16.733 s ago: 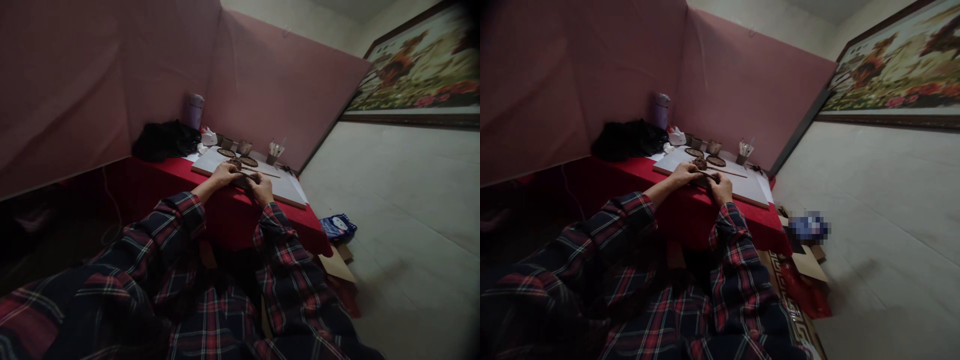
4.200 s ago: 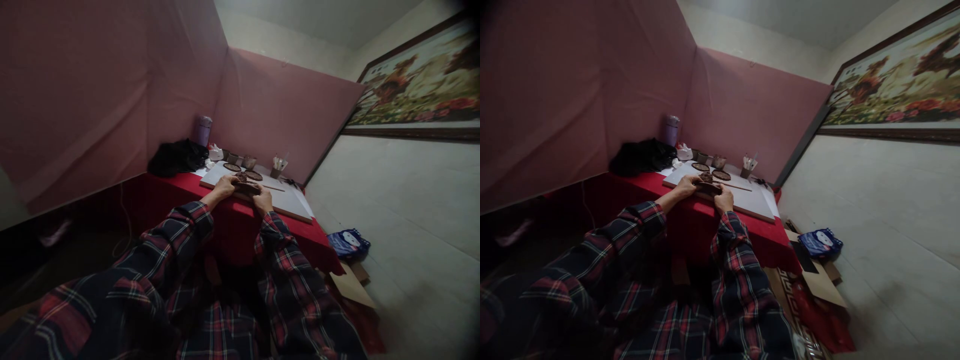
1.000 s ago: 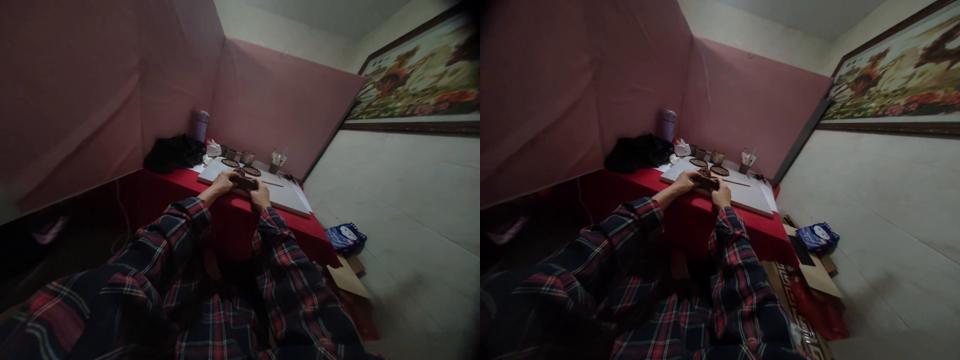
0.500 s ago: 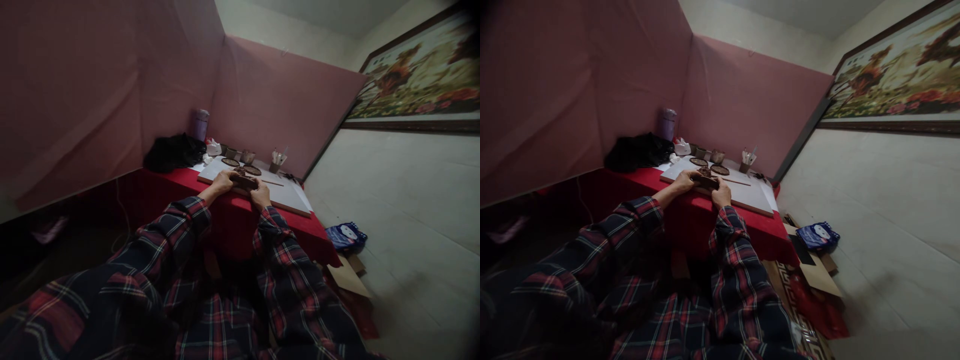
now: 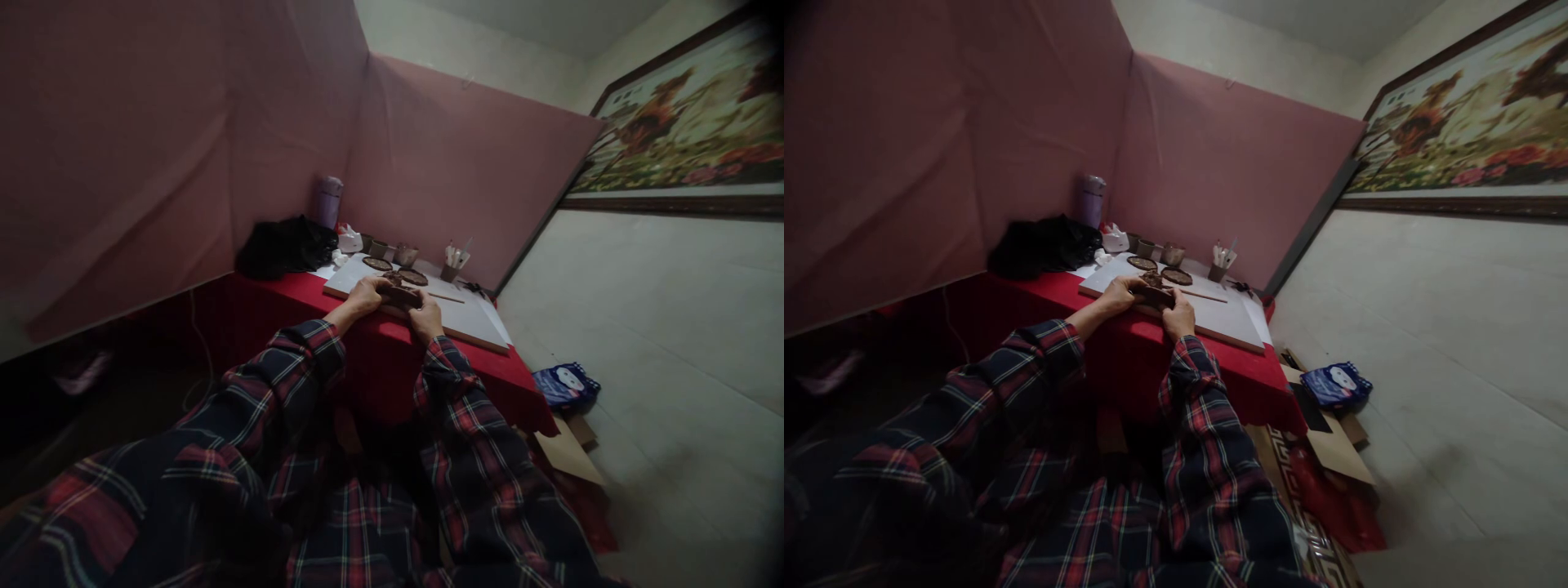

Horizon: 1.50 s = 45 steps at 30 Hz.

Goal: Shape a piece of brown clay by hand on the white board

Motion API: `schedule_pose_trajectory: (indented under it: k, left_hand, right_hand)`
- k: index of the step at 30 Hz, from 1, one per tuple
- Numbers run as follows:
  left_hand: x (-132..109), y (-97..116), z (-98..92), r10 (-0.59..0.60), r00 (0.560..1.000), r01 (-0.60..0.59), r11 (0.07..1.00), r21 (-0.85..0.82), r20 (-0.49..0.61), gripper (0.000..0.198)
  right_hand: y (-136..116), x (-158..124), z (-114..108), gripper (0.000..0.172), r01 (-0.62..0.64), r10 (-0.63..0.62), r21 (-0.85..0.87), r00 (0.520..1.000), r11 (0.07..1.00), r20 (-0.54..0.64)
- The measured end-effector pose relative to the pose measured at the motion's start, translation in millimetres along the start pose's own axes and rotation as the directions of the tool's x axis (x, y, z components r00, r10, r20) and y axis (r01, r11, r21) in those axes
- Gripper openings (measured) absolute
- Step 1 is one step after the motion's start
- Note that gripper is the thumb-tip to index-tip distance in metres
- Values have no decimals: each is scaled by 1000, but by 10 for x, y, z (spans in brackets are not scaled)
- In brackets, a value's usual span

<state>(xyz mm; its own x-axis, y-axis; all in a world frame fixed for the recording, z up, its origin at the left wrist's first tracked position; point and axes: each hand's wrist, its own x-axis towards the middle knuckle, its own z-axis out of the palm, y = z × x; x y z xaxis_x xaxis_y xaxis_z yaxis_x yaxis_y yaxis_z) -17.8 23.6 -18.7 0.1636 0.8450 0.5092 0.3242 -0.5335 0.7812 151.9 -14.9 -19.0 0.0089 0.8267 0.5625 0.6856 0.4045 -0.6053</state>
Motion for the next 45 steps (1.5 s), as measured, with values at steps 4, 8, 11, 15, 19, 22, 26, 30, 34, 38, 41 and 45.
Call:
schedule_pose_trajectory:
  k: [4,8,11,15,19,22,26,30,34,38,41,45]
  left_hand:
    - [2,15,0,22,1000,-22,1000,17,6,35]
    - [-7,38,-6,39,999,-40,998,39,19,34]
    - [-22,58,-9,54,998,-55,998,32,36,28]
    - [-32,66,-5,52,998,-52,999,6,36,25]
    - [-25,59,-3,58,998,-59,998,9,36,27]
    - [-21,60,-6,72,997,-73,997,33,36,27]
    - [-18,60,-8,70,996,-72,997,37,48,27]
    - [-15,58,-10,79,996,-81,995,59,42,29]
    - [-19,76,-16,75,996,-78,993,83,40,27]
    - [-26,86,-16,71,997,-73,993,87,30,26]
    - [-32,81,-14,82,996,-84,994,76,35,25]
    - [-34,70,-11,85,995,-88,994,64,46,25]
  right_hand:
    - [-10,-2,2,31,-4,4,-6,1000,1000,-2]
    - [-22,-10,-4,29,-15,15,-14,1000,1000,-5]
    - [-19,-11,-8,28,-15,15,-2,1000,1000,-7]
    - [-8,-9,-6,26,-7,7,16,1000,1000,-4]
    - [-10,-10,-2,26,-5,5,14,1000,1000,-6]
    - [-26,-15,-6,26,-17,17,10,1000,1000,2]
    - [-44,-23,-13,25,-11,11,7,1000,1000,0]
    - [-37,-20,-7,25,-6,6,-3,1000,1000,-2]
    - [-15,-13,6,25,-1,1,2,1000,1000,-5]
    - [4,-11,13,25,10,-10,9,1000,1000,-13]
    - [9,-10,13,26,12,-12,4,1000,1000,-11]
    - [1,-13,9,26,12,-12,1,1000,1000,-5]
